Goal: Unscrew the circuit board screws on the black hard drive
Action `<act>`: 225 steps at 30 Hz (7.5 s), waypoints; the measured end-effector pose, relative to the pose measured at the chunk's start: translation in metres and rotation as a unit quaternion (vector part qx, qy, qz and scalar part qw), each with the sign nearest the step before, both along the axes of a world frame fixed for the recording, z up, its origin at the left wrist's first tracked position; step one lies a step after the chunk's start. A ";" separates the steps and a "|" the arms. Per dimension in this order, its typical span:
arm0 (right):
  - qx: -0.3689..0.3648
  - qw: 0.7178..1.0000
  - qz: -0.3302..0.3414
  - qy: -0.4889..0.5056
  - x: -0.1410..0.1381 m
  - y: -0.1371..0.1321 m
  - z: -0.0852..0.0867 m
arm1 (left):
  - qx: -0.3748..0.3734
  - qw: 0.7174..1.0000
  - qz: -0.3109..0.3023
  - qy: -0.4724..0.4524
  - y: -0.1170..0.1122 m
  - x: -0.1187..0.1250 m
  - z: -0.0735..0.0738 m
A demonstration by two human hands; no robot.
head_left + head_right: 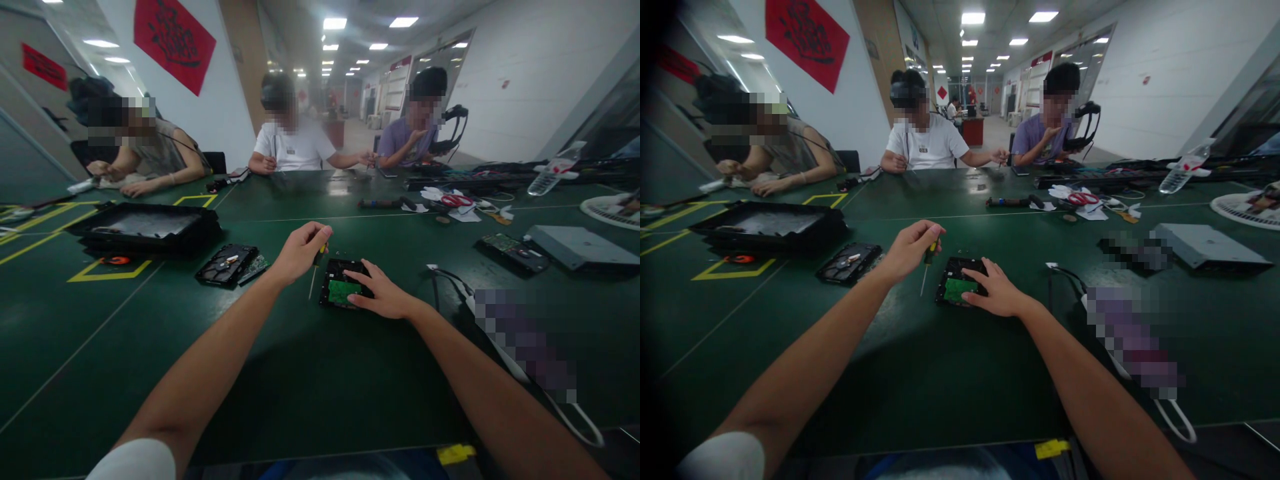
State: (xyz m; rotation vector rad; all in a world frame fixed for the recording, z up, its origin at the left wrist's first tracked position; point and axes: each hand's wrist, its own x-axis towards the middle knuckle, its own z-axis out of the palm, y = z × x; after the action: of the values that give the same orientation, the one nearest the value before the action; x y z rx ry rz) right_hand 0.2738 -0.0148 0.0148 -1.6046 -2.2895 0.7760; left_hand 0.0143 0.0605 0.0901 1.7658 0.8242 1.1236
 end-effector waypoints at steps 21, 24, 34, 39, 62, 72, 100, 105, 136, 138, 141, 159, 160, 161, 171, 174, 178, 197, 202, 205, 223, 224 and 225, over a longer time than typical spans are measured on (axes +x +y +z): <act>-0.012 0.999 -0.028 0.026 -0.005 -0.018 0.008 | -0.205 0.950 -0.046 0.230 0.026 -0.010 -0.070; -0.014 1.000 -0.013 -0.005 -0.010 -0.021 0.008 | -0.201 0.951 -0.048 0.230 0.027 -0.010 -0.070; 0.020 1.000 -0.011 -0.005 -0.013 -0.015 -0.004 | -0.194 0.951 -0.051 0.234 0.027 -0.012 -0.068; 0.023 0.999 -0.013 0.018 -0.007 -0.014 0.003 | -0.205 0.946 -0.064 0.241 0.029 -0.017 -0.066; 0.022 0.995 -0.078 0.060 0.026 0.000 0.003 | -0.158 0.948 -0.055 0.272 0.047 -0.028 -0.082; 0.139 0.968 -0.207 0.001 0.022 0.008 0.009 | 0.035 0.929 0.029 0.368 0.100 0.017 -0.079; -0.072 0.945 -0.261 0.183 0.019 0.008 -0.002 | 0.095 0.900 0.020 0.425 0.138 0.026 -0.089; -0.062 0.946 -0.257 0.186 0.017 0.012 -0.004 | 0.047 0.912 0.024 0.406 0.139 0.015 -0.088; -0.018 0.953 -0.253 0.166 0.014 0.019 -0.006 | 0.114 0.891 0.049 0.437 0.121 -0.002 -0.100; -0.016 0.953 -0.252 0.167 0.014 0.019 -0.006 | 0.114 0.889 0.049 0.440 0.120 -0.002 -0.100; -0.012 0.953 -0.247 0.173 0.014 0.018 -0.006 | 0.112 0.888 0.051 0.444 0.118 -0.002 -0.099; 0.009 0.961 -0.229 0.152 0.019 0.017 -0.006 | 0.090 0.886 0.081 0.449 0.106 -0.011 -0.094; 0.025 0.962 -0.230 0.145 0.019 0.017 -0.005 | 0.092 0.884 0.084 0.451 0.101 -0.014 -0.093; 0.045 0.962 -0.234 0.137 0.019 0.016 -0.002 | 0.095 0.882 0.086 0.453 0.096 -0.017 -0.091; 0.129 0.937 -0.139 0.293 -0.012 -0.006 0.013 | 0.326 0.841 0.122 0.413 -0.030 0.005 -0.076; 0.065 0.922 -0.074 0.375 -0.022 -0.012 0.011 | 0.442 0.818 0.103 0.354 -0.058 0.010 -0.084; 0.014 0.914 -0.059 0.402 -0.025 -0.017 0.012 | 0.494 0.801 0.101 0.323 -0.067 0.008 -0.093; -0.082 0.897 -0.023 0.433 -0.023 -0.027 0.024 | 0.538 0.786 0.090 0.290 -0.067 -0.003 -0.083; -0.100 0.910 -0.022 0.402 -0.020 -0.028 0.030 | 0.530 0.792 0.079 0.293 -0.071 -0.002 -0.079; -0.108 0.912 -0.028 0.394 -0.020 -0.029 0.032 | 0.527 0.794 0.077 0.294 -0.072 -0.002 -0.077; -0.157 0.905 -0.007 0.396 -0.015 -0.026 0.029 | 0.559 0.789 0.056 0.249 -0.064 -0.004 -0.077; -0.156 0.907 -0.005 0.392 -0.015 -0.026 0.030 | 0.560 0.788 0.054 0.252 -0.063 -0.004 -0.077; -0.155 0.909 -0.004 0.386 -0.015 -0.027 0.030 | 0.561 0.786 0.055 0.254 -0.063 -0.004 -0.077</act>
State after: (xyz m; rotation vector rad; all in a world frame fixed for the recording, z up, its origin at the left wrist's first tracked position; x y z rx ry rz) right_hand 0.2590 -0.0414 0.0451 -1.0952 -1.6311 1.5051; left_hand 0.0101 -0.0023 0.0134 3.1563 0.5484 1.3506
